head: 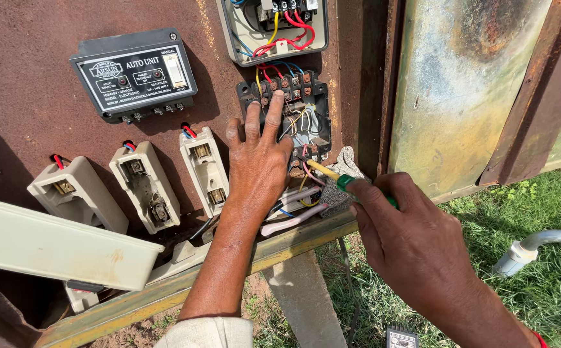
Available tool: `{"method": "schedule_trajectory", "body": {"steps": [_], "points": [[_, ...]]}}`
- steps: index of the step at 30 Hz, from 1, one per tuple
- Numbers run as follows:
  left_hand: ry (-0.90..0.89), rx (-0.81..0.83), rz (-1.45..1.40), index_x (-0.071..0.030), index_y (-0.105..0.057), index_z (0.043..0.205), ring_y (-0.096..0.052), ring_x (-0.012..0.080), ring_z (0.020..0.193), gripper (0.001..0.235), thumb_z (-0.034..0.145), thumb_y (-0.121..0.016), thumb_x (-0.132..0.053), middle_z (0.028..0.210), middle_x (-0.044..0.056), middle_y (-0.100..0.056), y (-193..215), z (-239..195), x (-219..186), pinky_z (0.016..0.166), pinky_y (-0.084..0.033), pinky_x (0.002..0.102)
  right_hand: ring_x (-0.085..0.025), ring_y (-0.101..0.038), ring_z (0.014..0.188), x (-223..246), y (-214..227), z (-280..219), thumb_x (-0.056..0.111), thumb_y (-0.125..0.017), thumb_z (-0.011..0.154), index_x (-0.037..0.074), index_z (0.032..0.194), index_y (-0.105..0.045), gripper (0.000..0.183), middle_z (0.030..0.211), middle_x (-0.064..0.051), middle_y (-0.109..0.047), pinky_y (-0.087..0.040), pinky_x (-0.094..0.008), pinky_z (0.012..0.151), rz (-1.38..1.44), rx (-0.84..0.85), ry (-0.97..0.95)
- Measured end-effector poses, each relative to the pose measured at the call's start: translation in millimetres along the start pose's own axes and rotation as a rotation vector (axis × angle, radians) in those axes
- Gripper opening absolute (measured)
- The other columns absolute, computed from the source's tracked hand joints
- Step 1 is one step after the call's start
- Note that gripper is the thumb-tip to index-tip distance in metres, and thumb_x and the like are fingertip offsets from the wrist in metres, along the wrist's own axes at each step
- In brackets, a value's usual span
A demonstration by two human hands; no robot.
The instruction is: The person repairs an electrical panel by hand, using a screwdriver and pliers to manipulate and connect wires within a contactor and terminal block.
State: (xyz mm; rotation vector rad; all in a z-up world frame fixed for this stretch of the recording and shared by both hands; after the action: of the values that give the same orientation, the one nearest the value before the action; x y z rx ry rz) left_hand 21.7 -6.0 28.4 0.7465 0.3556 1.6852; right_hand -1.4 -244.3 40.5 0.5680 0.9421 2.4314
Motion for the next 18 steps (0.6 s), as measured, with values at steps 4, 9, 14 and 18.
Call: {"method": "schedule_trajectory", "body": {"steps": [4, 9, 14, 18], "points": [[-0.077, 0.049, 0.058, -0.007, -0.078, 0.077, -0.024, 0.0385, 0.151, 0.016, 0.086, -0.069, -0.018, 0.165, 0.008, -0.036, 7.1, 10.1, 0.8, 0.114, -0.022, 0.068, -0.019, -0.070, 0.058, -6.8, -3.8, -1.7, 0.041, -0.061, 0.097, 0.020, 0.125, -0.070, 0.037, 0.079, 0.000, -0.072, -0.055, -0.037, 0.050, -0.147, 0.104, -0.098], [-0.229, 0.112, 0.031, -0.012, -0.080, 0.080, -0.023, 0.0323, 0.155, 0.016, 0.087, -0.069, -0.020, 0.163, 0.004, -0.043, 11.4, 24.0, 4.7, 0.120, -0.020, 0.066, -0.024, -0.068, 0.061, 0.0, 3.2, -0.5, 0.027, -0.067, 0.092, 0.009, 0.118, -0.068, 0.032, 0.085, -0.009, -0.069, -0.055, -0.039, 0.048, -0.005, -0.085, 0.057], [-0.270, 0.166, 0.019, -0.016, -0.082, 0.082, -0.025, 0.0341, 0.153, 0.016, 0.086, -0.067, -0.021, 0.155, 0.005, -0.050, 5.3, 25.5, 7.7, 0.118, -0.018, 0.068, -0.022, -0.070, 0.062, -4.1, -0.9, 0.1, 0.032, -0.067, 0.093, 0.011, 0.123, -0.067, 0.037, 0.082, -0.004, -0.070, -0.055, -0.039, 0.050, -0.030, 0.035, -0.052], [-0.275, 0.103, -0.021, -0.017, -0.082, 0.087, -0.029, 0.0334, 0.151, 0.018, 0.089, -0.065, -0.021, 0.150, 0.005, -0.053, 1.2, 22.9, 10.1, 0.118, -0.018, 0.069, -0.025, -0.069, 0.066, 1.0, 2.6, -1.6, 0.024, -0.069, 0.093, 0.010, 0.117, -0.069, 0.028, 0.090, -0.009, -0.068, -0.055, -0.039, 0.052, -0.016, -0.095, 0.072]]}}
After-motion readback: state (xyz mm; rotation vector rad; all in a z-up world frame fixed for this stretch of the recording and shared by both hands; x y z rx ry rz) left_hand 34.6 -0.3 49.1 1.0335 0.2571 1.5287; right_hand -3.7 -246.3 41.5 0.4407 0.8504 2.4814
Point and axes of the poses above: each hand's wrist, its own z-axis towards the middle knuckle, its own y-axis out of the back of the hand, x = y × z, the point moved 3 cm from there along z, towards the middle knuckle
